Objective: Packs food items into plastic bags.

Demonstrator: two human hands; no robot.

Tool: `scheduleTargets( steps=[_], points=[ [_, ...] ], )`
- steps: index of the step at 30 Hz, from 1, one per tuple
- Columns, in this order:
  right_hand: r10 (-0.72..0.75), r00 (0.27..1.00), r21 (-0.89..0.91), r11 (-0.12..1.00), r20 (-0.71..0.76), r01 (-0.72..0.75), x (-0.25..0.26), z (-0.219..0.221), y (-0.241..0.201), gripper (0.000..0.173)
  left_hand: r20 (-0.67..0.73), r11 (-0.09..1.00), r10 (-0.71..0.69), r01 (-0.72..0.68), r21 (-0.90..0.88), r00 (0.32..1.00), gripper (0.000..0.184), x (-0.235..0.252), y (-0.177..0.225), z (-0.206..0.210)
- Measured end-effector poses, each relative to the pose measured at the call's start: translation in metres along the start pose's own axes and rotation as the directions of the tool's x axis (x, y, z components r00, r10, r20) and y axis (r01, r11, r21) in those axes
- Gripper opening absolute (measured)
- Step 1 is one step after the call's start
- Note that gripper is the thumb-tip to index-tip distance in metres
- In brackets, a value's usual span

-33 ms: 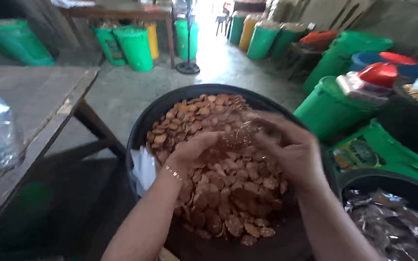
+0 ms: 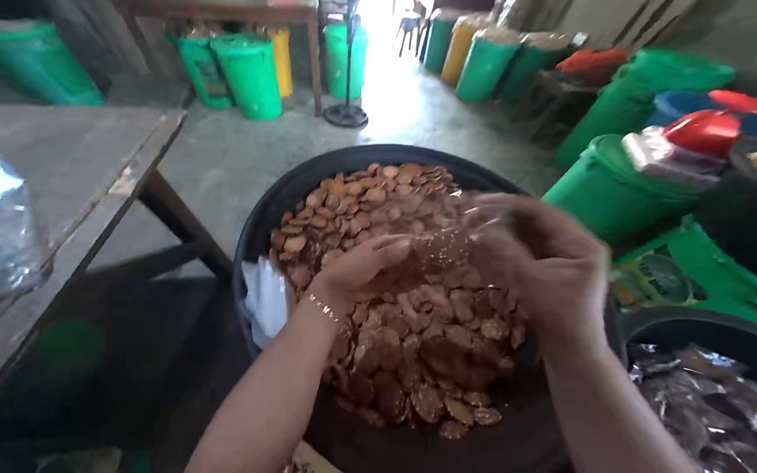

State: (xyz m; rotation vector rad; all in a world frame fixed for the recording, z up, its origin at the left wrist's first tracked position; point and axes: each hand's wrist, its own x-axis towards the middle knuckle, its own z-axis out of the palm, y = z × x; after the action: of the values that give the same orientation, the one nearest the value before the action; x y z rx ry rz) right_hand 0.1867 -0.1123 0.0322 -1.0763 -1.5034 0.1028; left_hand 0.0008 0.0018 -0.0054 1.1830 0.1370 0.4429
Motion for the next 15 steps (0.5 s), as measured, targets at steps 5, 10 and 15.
scheduleTargets(
  steps=[5, 10, 15],
  points=[
    [0.261, 0.961, -0.053, 0.965, 0.09, -0.257, -0.036, 0.027, 0.014, 0.016, -0.032, 0.943, 0.255, -0.256, -0.214, 0.966, 0.044, 0.006, -0.011, -0.004],
    [0.104, 0.221, -0.138, 0.98, 0.97, 0.143, -0.102, 0.068, 0.012, 0.029, 0.02, 0.894, 0.387, -0.37, -0.253, 0.922, 0.084, -0.001, -0.008, -0.008],
    [0.044, 0.207, -0.116, 0.928, 0.977, 0.353, -0.131, 0.016, 0.037, 0.035, 0.003, 0.852, 0.442, -0.419, -0.315, 0.897, 0.08, -0.002, 0.0, 0.003]
  ],
)
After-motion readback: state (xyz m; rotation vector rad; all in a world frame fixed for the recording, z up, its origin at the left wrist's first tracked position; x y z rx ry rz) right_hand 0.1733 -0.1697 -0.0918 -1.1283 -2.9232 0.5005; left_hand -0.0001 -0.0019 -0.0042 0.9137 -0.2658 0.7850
